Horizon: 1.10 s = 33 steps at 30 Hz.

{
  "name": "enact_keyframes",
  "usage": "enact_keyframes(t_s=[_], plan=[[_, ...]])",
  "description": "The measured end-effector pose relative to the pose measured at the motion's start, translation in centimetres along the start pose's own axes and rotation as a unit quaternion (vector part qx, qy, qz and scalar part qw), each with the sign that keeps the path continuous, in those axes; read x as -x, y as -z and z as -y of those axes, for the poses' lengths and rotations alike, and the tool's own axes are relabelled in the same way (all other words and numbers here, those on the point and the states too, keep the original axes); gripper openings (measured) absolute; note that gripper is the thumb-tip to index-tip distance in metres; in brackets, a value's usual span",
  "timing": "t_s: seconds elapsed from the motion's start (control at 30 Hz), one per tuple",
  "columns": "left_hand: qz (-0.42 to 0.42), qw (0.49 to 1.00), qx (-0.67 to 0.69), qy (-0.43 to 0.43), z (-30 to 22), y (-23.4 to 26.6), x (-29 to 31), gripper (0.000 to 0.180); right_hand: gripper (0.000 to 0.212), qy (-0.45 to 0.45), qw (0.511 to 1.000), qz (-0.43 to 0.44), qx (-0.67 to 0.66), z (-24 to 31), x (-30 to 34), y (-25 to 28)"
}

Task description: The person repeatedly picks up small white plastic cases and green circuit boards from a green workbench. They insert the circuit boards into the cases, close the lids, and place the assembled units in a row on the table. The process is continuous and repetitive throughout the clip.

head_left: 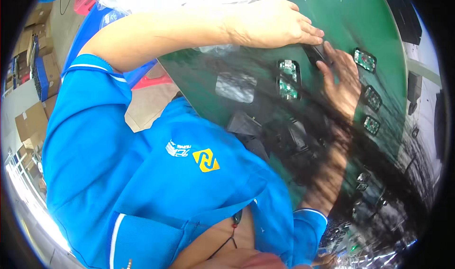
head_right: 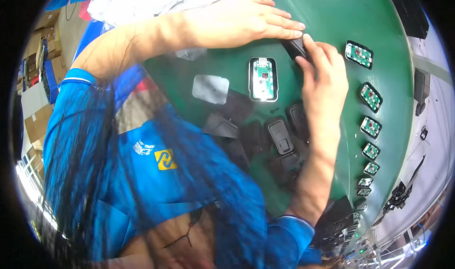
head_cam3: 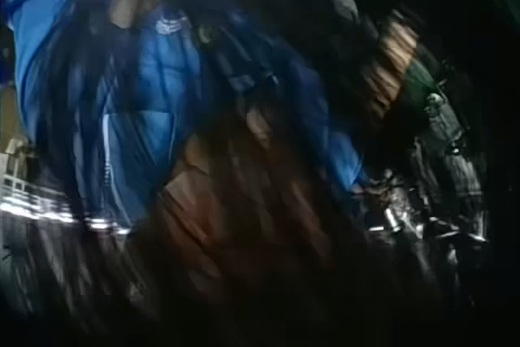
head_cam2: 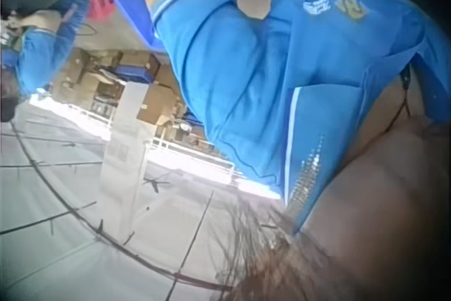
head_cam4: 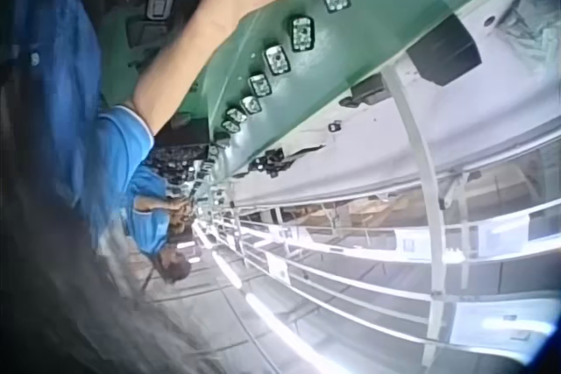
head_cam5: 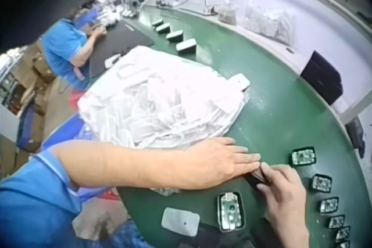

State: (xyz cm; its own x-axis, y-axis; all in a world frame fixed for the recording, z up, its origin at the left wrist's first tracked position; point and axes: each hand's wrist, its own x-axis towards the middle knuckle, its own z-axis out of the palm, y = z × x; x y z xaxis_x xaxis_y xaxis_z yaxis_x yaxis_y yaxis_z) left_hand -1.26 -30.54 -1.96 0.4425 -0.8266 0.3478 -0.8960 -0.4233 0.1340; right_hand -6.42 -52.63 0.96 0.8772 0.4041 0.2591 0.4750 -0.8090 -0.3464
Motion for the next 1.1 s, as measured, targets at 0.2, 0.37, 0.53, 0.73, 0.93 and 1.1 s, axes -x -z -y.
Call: enact_keyframes(t_s=[0.2,0.37,0.53,0.73,0.93,1.1], plan=[[0.015,0.998,0.036,0.039,-1.3,0.6,-0.2,0.047,0.032,-0.008,0.989,-0.044,0.143,1.9,0.9,-1.2],[0.026,0.995,0.084,0.055,-1.4,-0.8,-2.5,0.041,0.029,-0.081,0.982,0.011,-0.171,-1.7,-1.0,0.4],[-0.044,0.990,0.114,0.075,0.6,-2.3,-5.9,0.025,0.030,-0.204,0.924,0.062,-0.317,-5.2,-2.1,1.3],[0.052,0.898,0.286,0.331,6.4,-3.2,-10.4,0.031,0.025,-0.253,0.924,-0.189,-0.217,-6.2,4.1,9.4],[0.156,0.778,0.395,0.463,8.3,-1.3,-12.6,0.033,0.018,-0.452,0.880,-0.145,0.007,-6.3,20.2,15.3],[0.208,0.802,0.349,0.438,8.0,-1.8,-13.5,0.031,0.018,-0.543,0.833,-0.110,-0.005,-1.7,26.5,11.6]])
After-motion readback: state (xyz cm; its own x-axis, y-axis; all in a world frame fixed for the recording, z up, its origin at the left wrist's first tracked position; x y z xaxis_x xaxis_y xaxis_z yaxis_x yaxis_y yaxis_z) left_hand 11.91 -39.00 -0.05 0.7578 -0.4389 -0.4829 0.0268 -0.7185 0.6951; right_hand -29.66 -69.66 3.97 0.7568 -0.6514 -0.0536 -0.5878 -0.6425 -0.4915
